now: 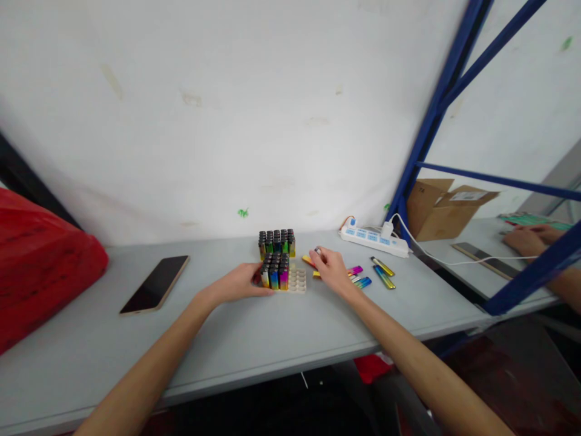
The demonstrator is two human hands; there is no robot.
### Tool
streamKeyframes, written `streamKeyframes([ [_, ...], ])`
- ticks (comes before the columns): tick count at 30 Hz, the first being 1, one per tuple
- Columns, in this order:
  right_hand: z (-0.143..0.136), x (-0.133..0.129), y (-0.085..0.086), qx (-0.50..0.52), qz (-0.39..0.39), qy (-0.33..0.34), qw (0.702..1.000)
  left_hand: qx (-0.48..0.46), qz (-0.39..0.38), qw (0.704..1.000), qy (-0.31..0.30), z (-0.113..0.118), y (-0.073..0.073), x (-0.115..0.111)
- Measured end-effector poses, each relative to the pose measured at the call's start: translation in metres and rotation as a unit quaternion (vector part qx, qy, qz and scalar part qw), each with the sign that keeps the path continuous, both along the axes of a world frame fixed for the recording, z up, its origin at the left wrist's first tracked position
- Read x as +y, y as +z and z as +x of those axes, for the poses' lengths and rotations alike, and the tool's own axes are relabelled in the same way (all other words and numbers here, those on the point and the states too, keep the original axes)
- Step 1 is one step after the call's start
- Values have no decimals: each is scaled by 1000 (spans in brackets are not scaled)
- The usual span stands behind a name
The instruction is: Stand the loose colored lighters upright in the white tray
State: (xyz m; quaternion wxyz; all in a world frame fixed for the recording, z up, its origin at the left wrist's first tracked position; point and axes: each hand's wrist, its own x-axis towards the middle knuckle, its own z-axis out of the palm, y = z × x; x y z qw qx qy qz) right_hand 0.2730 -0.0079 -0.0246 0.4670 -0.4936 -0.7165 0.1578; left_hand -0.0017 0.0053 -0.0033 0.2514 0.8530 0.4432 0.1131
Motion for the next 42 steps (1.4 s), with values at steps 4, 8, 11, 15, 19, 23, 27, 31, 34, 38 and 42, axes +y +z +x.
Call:
streamKeyframes([
  [4,-5,-4,2,-33,-2,52,998,-4,5,1000,-2,1,1,-1],
  [8,-12,-5,2,-100,43,89,990,-5,18,1000,13,2,-3,0],
  [11,-15,-5,2,-132,48,81,987,-17,8,1000,17,2,-6,3],
  [15,-14,-2,-2,-122,29,68,990,-18,-17,1000,0,-2,-6,7],
  [19,-15,4,-9,-131,31,71,988,-15,-37,999,2,-4,-2,7],
  [23,-19,8,-10,-156,22,78,984,-25,-36,999,4,-5,-2,6],
  [27,-21,6,-9,-213,23,91,972,-23,-21,999,14,-5,-3,6],
  [31,-20,2,-9,-268,24,94,959,-23,-26,999,16,-4,-2,5],
  [34,-14,1,-7,-259,41,79,962,-26,-34,999,17,-3,-1,4],
  [38,4,5,1,-241,65,1,968,-26,-34,999,16,-2,-2,5],
  [42,29,8,10,-257,45,-86,962,-16,-22,999,22,-2,-4,6],
])
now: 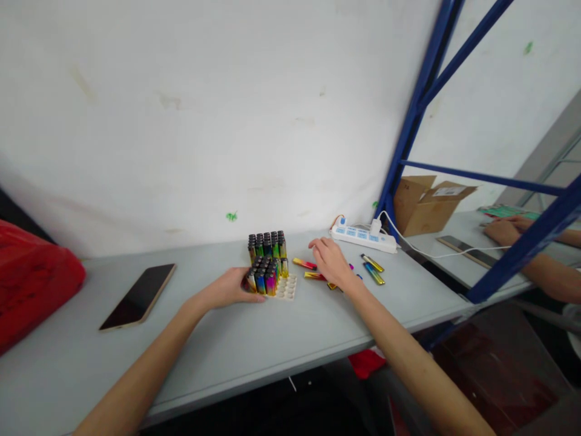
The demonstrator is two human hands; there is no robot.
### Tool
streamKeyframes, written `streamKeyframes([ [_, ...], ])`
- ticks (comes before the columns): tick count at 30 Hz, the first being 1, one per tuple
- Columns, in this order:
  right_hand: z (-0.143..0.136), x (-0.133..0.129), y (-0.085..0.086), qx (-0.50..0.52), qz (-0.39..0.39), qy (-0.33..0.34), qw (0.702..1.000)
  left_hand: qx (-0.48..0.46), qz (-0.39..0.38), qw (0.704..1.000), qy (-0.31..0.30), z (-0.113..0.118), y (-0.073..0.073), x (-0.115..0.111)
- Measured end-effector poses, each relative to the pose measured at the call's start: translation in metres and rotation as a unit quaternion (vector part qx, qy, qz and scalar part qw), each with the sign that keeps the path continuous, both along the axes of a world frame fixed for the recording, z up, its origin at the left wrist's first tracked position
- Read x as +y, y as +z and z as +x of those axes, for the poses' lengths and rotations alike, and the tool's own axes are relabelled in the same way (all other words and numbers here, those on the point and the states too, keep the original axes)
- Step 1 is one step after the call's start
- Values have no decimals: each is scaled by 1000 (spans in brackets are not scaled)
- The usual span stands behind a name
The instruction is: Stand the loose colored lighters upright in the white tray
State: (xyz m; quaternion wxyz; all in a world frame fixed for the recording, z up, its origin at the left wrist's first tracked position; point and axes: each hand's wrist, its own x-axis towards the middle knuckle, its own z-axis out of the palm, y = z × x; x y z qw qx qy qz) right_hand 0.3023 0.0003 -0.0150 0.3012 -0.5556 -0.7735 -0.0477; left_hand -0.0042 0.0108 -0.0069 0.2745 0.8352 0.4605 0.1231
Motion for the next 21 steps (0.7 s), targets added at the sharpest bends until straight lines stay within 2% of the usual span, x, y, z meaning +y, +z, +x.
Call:
streamKeyframes([
  [7,45,2,0,-66,-117,-136,982,18,6,1000,4,1,-1,0],
  [11,58,6,-5,-73,-150,-200,965,24,3,1000,6,1,-1,0],
  [17,51,14,-16,-61,-204,-185,959,13,6,1000,3,2,2,-3],
  [21,46,17,-21,-37,-183,-122,975,2,4,1000,2,2,3,-4],
])
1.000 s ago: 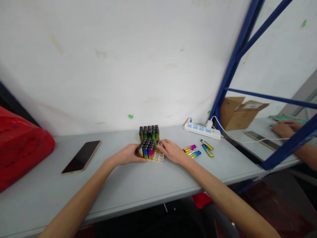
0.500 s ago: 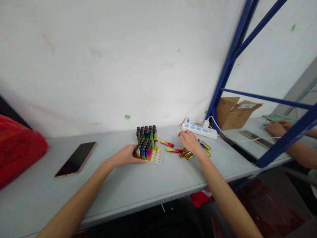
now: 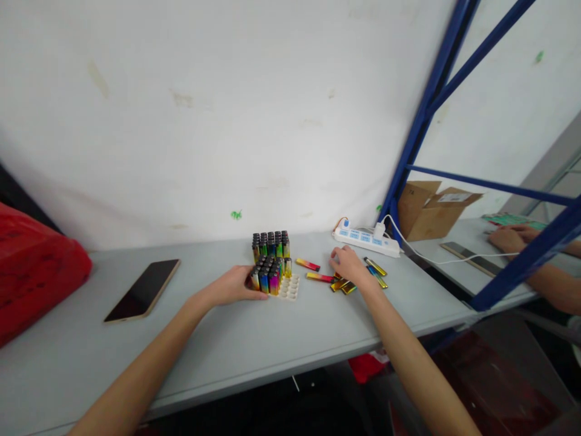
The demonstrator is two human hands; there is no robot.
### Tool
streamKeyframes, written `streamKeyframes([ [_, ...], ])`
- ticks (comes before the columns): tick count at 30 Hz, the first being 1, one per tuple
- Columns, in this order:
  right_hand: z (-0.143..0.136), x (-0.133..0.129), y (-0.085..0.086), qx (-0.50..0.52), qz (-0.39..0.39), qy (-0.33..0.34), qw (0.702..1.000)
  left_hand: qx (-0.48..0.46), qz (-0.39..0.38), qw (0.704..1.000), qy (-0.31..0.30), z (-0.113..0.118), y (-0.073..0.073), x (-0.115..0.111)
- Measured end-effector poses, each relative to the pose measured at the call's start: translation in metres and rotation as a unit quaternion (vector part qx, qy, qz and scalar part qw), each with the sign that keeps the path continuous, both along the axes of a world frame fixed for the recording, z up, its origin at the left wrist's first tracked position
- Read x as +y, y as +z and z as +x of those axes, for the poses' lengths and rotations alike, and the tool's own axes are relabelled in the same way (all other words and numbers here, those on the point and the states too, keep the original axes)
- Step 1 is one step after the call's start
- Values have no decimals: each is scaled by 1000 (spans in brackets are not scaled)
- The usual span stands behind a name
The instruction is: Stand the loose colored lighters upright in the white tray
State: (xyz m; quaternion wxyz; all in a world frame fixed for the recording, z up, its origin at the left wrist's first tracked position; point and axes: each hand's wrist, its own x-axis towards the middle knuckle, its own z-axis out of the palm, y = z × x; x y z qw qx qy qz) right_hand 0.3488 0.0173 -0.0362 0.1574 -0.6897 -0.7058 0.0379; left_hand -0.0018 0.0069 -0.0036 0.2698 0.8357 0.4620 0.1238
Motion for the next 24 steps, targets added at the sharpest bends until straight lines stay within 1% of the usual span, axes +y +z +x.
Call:
streamKeyframes([
  [2,0,2,-2,16,22,21,999,-3,-3,1000,0,0,0,0],
  [4,1,4,-3,29,40,29,998,-3,-7,1000,-2,0,-1,0],
  [8,1,7,-4,69,61,18,996,3,-10,1000,0,0,-1,0],
  [13,-2,5,0,158,50,26,986,2,-3,1000,-6,0,1,-1],
  [16,-8,4,3,179,85,41,979,5,0,1000,-5,1,2,-2],
  [20,-20,2,8,268,118,66,954,6,-7,1000,-3,1,2,-2],
  [24,-31,-1,9,374,104,102,916,-7,-17,1000,-1,0,-1,0],
])
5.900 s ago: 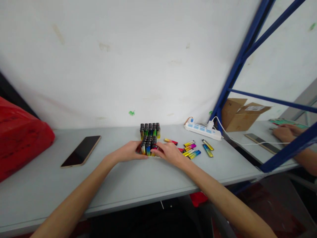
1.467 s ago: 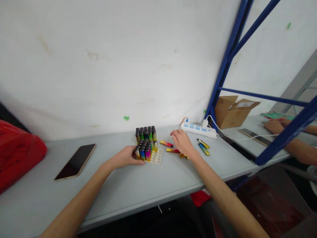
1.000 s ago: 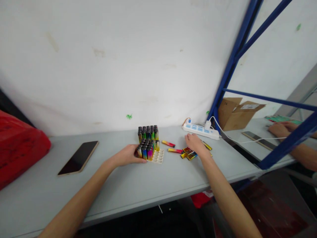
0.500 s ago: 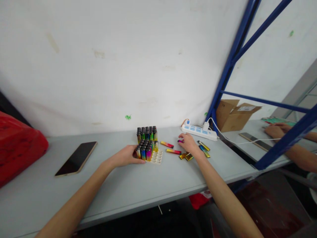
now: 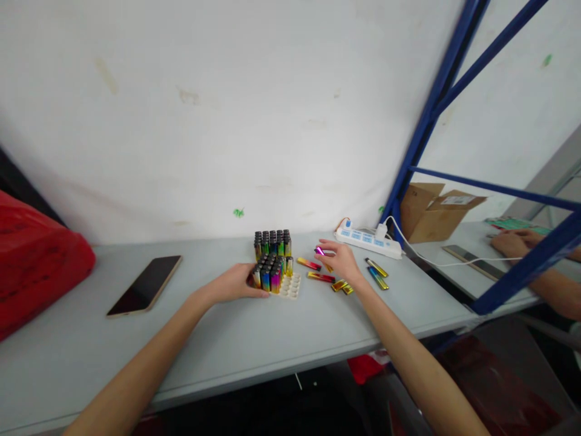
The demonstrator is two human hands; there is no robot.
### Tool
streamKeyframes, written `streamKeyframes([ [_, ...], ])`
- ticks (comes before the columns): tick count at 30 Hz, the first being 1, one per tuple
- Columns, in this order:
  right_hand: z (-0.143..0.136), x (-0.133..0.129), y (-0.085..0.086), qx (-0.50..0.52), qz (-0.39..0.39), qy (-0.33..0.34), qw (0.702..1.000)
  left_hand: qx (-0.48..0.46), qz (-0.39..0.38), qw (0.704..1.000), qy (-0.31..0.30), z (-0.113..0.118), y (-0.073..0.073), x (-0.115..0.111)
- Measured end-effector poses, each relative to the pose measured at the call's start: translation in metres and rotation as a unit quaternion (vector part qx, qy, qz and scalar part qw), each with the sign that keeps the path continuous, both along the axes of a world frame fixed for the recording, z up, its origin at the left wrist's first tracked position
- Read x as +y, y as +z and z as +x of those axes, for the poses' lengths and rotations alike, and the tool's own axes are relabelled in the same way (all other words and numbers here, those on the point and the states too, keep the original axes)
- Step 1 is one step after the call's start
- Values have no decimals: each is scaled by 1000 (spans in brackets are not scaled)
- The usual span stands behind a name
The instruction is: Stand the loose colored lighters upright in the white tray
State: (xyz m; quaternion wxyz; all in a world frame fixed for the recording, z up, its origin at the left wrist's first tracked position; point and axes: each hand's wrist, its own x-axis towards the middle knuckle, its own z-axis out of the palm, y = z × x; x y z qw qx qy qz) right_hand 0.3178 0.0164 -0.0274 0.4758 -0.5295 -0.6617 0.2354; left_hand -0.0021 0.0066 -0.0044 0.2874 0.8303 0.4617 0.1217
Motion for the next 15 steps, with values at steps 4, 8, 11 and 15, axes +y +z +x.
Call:
streamKeyframes([
  [4,-9,-7,2,35,14,76,996,-1,5,1000,3,0,-1,0],
  [8,-18,-17,5,-25,22,82,996,0,4,1000,-3,0,0,-1],
  [11,-25,-23,6,-68,36,59,995,2,6,1000,-1,0,-1,-1],
  [15,-33,-27,6,-102,64,45,992,-2,9,1000,-1,0,-2,0],
])
